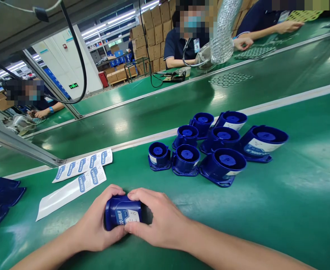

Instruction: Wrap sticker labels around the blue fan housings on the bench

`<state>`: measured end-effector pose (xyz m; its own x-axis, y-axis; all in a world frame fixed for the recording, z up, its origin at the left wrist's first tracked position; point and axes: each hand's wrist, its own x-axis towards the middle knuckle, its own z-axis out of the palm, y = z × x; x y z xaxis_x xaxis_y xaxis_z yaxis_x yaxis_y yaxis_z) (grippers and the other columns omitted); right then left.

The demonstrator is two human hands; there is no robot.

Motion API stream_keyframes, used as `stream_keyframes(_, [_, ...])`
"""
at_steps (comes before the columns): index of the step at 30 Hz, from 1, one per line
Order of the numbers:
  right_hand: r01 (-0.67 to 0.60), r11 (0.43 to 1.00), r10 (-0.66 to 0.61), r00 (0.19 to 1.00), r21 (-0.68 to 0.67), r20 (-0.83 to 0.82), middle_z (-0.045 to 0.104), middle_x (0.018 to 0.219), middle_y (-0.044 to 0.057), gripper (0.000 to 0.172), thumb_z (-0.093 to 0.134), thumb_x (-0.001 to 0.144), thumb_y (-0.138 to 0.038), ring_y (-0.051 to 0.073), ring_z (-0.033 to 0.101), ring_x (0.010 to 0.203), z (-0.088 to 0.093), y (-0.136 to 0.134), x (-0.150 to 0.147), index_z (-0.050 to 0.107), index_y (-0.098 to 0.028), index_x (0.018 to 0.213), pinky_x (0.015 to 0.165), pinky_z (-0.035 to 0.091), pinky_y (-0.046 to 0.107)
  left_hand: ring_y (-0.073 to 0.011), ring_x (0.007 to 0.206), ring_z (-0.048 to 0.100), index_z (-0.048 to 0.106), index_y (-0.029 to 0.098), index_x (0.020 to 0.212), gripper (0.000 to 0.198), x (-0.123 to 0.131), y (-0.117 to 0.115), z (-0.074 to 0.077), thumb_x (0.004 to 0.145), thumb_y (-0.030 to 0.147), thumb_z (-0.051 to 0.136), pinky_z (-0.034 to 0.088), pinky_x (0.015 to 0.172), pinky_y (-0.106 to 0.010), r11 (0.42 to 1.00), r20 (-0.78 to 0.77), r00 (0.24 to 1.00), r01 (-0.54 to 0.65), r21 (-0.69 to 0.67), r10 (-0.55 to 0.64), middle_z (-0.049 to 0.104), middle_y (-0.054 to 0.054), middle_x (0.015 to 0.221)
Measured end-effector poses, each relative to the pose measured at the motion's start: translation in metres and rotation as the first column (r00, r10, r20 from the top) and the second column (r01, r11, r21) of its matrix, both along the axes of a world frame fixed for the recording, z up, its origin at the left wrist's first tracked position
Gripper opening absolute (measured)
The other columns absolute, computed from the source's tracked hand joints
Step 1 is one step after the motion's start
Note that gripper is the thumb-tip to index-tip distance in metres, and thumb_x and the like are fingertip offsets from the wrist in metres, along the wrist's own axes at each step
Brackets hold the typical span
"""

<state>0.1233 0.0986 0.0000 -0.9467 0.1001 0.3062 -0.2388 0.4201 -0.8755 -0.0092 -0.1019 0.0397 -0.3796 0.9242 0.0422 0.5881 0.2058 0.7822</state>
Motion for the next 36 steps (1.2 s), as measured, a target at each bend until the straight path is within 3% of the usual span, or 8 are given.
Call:
stream_keyframes(3, [-0.042, 0.993, 0.045, 0.999, 0.106, -0.024, 0.075, 0.128, 0.013, 0.067, 0.095, 0.073, -0.042, 0.036, 0.073, 0.114, -0.005, 0.003, 0.001, 0.063, -0.022, 0.128, 0.095, 0.060, 0.047, -0.0270, 0.107, 0.062, 0.047, 0.029, 0.132, 0.060, 0.000, -0.001, -0.002, 0.082, 0.030, 0.080, 0.053, 0.094, -0.043, 0.999, 0.006, 1.000, 0.017, 0.042, -0.018, 0.058, -0.008, 0.123])
stream_keyframes(6, [-0.025, 0.990, 0.041, 0.993, 0.135, -0.114, 0.077, 0.126, 0.012, 0.050, 0.084, 0.078, -0.022, 0.032, 0.075, 0.112, -0.008, -0.001, 0.000, 0.064, -0.022, 0.124, 0.096, 0.060, 0.044, -0.0274, 0.108, 0.062, 0.048, 0.030, 0.135, 0.060, -0.001, -0.001, -0.006, 0.085, 0.032, 0.080, 0.053, 0.095, -0.043, 0.989, -0.015, 0.998, 0.066, 0.131, -0.065, 0.059, -0.008, 0.122])
stream_keyframes(8, [-0.010, 0.994, 0.025, 0.991, 0.106, -0.135, 0.078, 0.120, 0.009, 0.047, 0.078, 0.074, -0.015, 0.031, 0.076, 0.105, -0.006, -0.004, -0.001, 0.066, -0.024, 0.118, 0.092, 0.062, 0.041, -0.0277, 0.107, 0.062, 0.049, 0.031, 0.136, 0.060, -0.001, -0.001, -0.008, 0.086, 0.031, 0.081, 0.053, 0.094, -0.043, 0.979, -0.036, 0.997, 0.076, 0.190, -0.071, 0.061, -0.008, 0.121])
stream_keyframes(12, [0.003, 1.000, -0.003, 0.997, 0.006, -0.080, 0.081, 0.108, 0.003, 0.038, 0.078, 0.070, -0.017, 0.029, 0.079, 0.092, 0.001, -0.008, -0.001, 0.070, -0.029, 0.106, 0.082, 0.064, 0.037, -0.0281, 0.103, 0.064, 0.053, 0.031, 0.136, 0.061, 0.001, 0.002, -0.012, 0.084, 0.032, 0.084, 0.054, 0.090, -0.044, 0.955, -0.049, 0.997, 0.071, 0.288, -0.060, 0.066, -0.009, 0.116])
stream_keyframes(16, [0.017, 0.997, -0.020, 0.999, -0.078, -0.035, 0.083, 0.111, 0.003, 0.035, 0.087, 0.070, -0.022, 0.030, 0.080, 0.096, 0.004, -0.005, -0.001, 0.074, -0.028, 0.102, 0.085, 0.065, 0.037, -0.0276, 0.100, 0.067, 0.057, 0.031, 0.134, 0.059, 0.004, 0.005, -0.012, 0.083, 0.033, 0.087, 0.055, 0.086, -0.043, 0.935, -0.024, 0.999, 0.030, 0.353, -0.023, 0.069, -0.009, 0.113])
stream_keyframes(20, [0.067, 0.989, -0.066, 0.998, -0.129, 0.015, 0.083, 0.117, 0.005, 0.041, 0.094, 0.065, -0.029, 0.035, 0.080, 0.107, 0.003, -0.004, 0.000, 0.079, -0.027, 0.103, 0.095, 0.065, 0.041, -0.0259, 0.099, 0.069, 0.063, 0.029, 0.124, 0.053, 0.005, 0.005, -0.008, 0.079, 0.032, 0.091, 0.055, 0.081, -0.038, 0.947, 0.082, 0.996, -0.056, 0.315, 0.031, 0.071, -0.008, 0.110])
stream_keyframes(25, [0.120, 0.985, -0.105, 0.987, -0.126, 0.119, 0.082, 0.121, 0.010, 0.043, 0.098, 0.063, -0.041, 0.041, 0.077, 0.113, -0.001, -0.006, 0.005, 0.082, -0.027, 0.100, 0.106, 0.059, 0.058, -0.0240, 0.097, 0.069, 0.068, 0.026, 0.113, 0.045, 0.007, 0.005, -0.003, 0.076, 0.030, 0.094, 0.054, 0.083, -0.037, 0.966, 0.207, 0.976, -0.116, 0.231, 0.067, 0.071, -0.005, 0.106])
stream_keyframes(36, [0.039, 0.944, 0.028, 0.980, -0.328, 0.196, 0.080, 0.125, 0.012, 0.040, 0.100, 0.060, -0.034, 0.043, 0.072, 0.123, 0.003, 0.001, 0.005, 0.086, -0.028, 0.097, 0.114, 0.052, 0.063, -0.0223, 0.095, 0.068, 0.069, 0.026, 0.112, 0.034, 0.016, 0.007, 0.002, 0.083, 0.026, 0.088, 0.052, 0.083, -0.036, 0.963, 0.119, 0.990, -0.099, 0.252, 0.071, 0.070, -0.004, 0.103])
